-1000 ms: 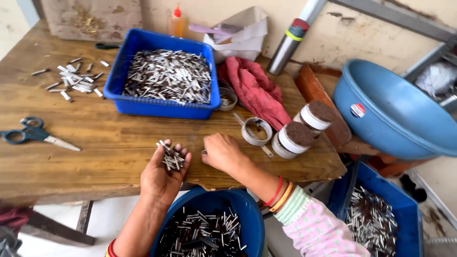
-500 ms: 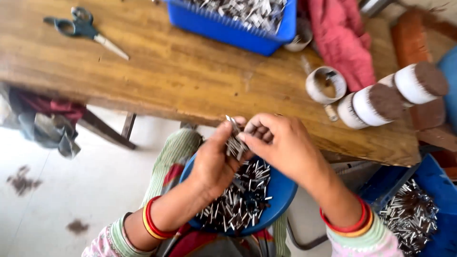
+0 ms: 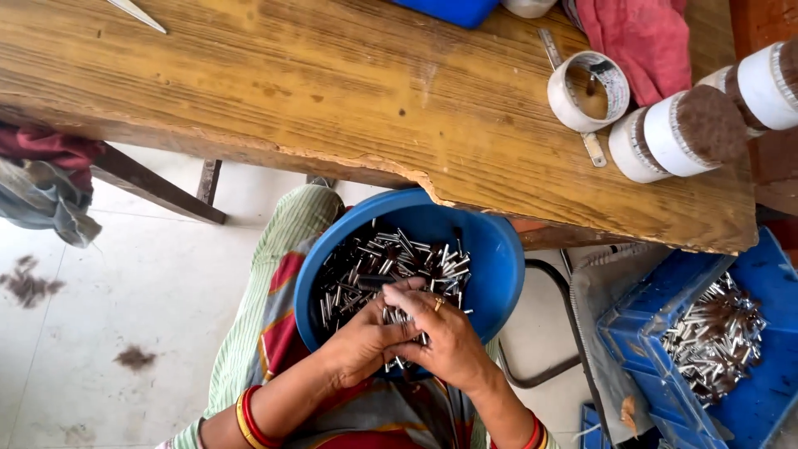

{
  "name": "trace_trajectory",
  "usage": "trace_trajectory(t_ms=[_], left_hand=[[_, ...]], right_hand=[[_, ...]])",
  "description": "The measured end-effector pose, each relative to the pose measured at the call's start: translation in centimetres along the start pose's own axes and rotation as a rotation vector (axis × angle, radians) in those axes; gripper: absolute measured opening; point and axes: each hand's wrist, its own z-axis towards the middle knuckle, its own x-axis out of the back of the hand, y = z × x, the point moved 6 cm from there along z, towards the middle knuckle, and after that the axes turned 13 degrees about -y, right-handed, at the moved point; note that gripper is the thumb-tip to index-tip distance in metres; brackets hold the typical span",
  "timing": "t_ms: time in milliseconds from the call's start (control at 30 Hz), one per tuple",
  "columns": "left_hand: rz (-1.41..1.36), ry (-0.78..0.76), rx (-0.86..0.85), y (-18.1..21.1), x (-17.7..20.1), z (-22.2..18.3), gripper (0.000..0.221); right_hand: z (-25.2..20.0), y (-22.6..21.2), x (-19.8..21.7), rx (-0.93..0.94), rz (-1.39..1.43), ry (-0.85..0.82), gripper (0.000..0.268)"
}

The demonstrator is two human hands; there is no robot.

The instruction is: The recorder is seen sorting small metal pins from a bowl and placing them into cylindrical containers on a manufacturing workbench.

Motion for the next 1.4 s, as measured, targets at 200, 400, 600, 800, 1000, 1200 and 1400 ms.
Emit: trace_trajectory(t_ms=[200, 400, 600, 800, 1000, 1200, 1400], left_hand=[[0.642, 0.104, -0.143, 0.1, 1.2, 0.8, 0.077], [0.324, 0.0, 0.027, -1.7, 2.3, 2.1, 0.053], [-0.191, 0.116, -0.041, -0.8, 2.2, 2.0, 0.037], [0.0, 0.037, 0.087, -2.1, 3.0, 1.9, 0.045], [0.869, 0.076, -0.348, 1.7, 0.3, 0.6, 0.081], [0.325, -0.006, 0.138, -1.6, 2.5, 1.9, 0.054], [-0.302, 0.163, -0.042, -2.2, 4.5, 2.8, 0.027]], right_hand=[[-1.1, 2.0, 0.5, -0.199, 0.251, 0.086, 0.041], [-2.6, 3.0, 1.4, -0.277, 0.223, 0.324, 0.028], [-0.9, 0.7, 1.4, -0.05, -0.033, 0.256, 0.045], [-0.6, 0.9, 0.7, -0.022, 0.087, 0.014, 0.084], [-1.2, 2.0, 0.4, -0.228, 0.232, 0.077, 0.048], [-3.0, 3.6, 0.9, -0.301, 0.248, 0.317, 0.025], [-1.0, -0.6, 1.1, -0.054, -0.144, 0.296, 0.029]])
